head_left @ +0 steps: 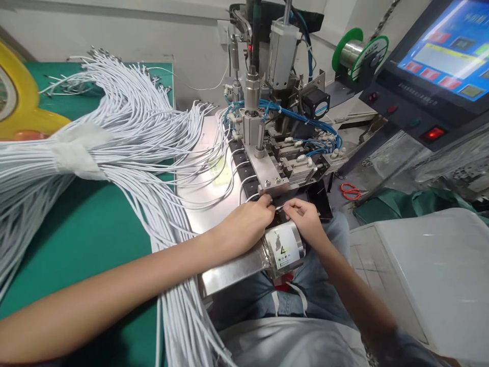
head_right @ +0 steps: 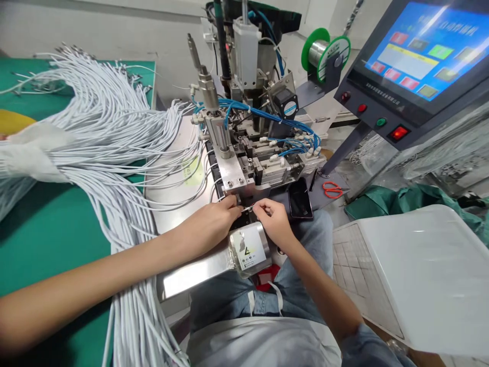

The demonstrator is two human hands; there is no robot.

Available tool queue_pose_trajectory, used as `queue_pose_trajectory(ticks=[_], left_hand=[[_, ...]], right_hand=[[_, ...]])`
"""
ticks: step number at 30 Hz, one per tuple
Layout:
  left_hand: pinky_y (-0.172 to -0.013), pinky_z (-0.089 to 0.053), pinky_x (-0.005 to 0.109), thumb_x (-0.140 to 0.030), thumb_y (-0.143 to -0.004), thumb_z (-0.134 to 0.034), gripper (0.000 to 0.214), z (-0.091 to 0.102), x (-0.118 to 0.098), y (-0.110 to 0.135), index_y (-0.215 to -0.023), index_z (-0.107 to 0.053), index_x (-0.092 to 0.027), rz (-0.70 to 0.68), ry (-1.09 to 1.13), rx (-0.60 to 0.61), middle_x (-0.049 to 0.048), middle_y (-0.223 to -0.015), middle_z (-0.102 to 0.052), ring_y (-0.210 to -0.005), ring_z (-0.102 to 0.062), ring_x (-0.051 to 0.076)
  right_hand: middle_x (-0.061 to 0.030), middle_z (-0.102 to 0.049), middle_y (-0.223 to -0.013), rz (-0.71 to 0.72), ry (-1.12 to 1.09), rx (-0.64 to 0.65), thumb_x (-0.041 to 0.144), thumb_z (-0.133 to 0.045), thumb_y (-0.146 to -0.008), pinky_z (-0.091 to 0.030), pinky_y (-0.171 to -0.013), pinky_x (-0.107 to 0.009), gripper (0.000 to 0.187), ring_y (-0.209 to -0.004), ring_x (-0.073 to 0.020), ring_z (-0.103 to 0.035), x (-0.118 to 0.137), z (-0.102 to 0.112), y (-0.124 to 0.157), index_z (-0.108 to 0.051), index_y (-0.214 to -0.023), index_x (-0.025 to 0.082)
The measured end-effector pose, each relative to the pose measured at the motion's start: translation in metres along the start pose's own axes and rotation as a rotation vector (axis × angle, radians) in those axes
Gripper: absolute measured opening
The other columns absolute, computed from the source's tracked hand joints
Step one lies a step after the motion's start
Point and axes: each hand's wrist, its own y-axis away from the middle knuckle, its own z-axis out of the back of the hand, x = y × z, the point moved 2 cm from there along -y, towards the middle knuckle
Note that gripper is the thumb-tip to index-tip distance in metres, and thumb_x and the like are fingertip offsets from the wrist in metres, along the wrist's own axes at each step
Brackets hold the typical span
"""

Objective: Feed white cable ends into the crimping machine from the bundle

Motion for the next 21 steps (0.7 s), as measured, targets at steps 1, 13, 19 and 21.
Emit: queue_pose_trajectory(ticks=[1,13,19,21], left_hand=[[-0.056,-0.049,0.028,0.002,-0.074,-0.037,0.028,0.0,0.0,0.0,-0.089,-0.058,-0.009,-0.002,0.01,0.004,0.0096,-0.085,-0.055,-0.06,-0.058,0.016],[-0.054,-0.05,0.028,-0.003,-0.079,-0.041,0.035,-0.001,-0.002,0.003,-0.11,-0.055,-0.009,-0.048,-0.072,0.033,0.0089,-0.087,-0.055,-0.06,-0.06,0.016],[-0.053,-0.051,0.03,-0.003,-0.081,-0.04,0.034,0.001,-0.003,0.0,-0.111,-0.056,-0.007,-0.086,-0.161,0.065,0.0104,-0.09,-0.055,-0.062,-0.062,0.018],[-0.053,-0.051,0.032,-0.002,-0.082,-0.039,0.034,0.001,-0.005,-0.001,-0.109,-0.058,-0.006,-0.116,-0.213,0.061,0.0104,-0.089,-0.055,-0.062,-0.062,0.02]], right_hand=[[0.0033,-0.047,-0.052,-0.01,-0.004,0.017,0.037,-0.058,-0.072,-0.035,-0.047,-0.022,0.023,-0.049,-0.0089,-0.041,0.0,-0.001,-0.001,-0.055,-0.063,0.016],[0.0049,-0.044,-0.051,-0.016,0.075,0.164,0.031,-0.056,-0.073,-0.03,-0.047,-0.023,0.02,-0.048,-0.0077,-0.037,0.008,0.005,-0.009,-0.055,-0.06,0.016],[0.006,-0.043,-0.048,-0.122,0.014,0.237,0.034,-0.057,-0.069,-0.028,-0.046,-0.023,0.019,-0.046,-0.0078,-0.036,0.006,0.005,-0.014,-0.054,-0.06,0.017],[0.0067,-0.041,-0.047,-0.159,-0.007,0.242,0.036,-0.057,-0.069,-0.026,-0.045,-0.023,0.021,-0.045,-0.0076,-0.034,0.004,0.004,-0.013,-0.053,-0.061,0.017]])
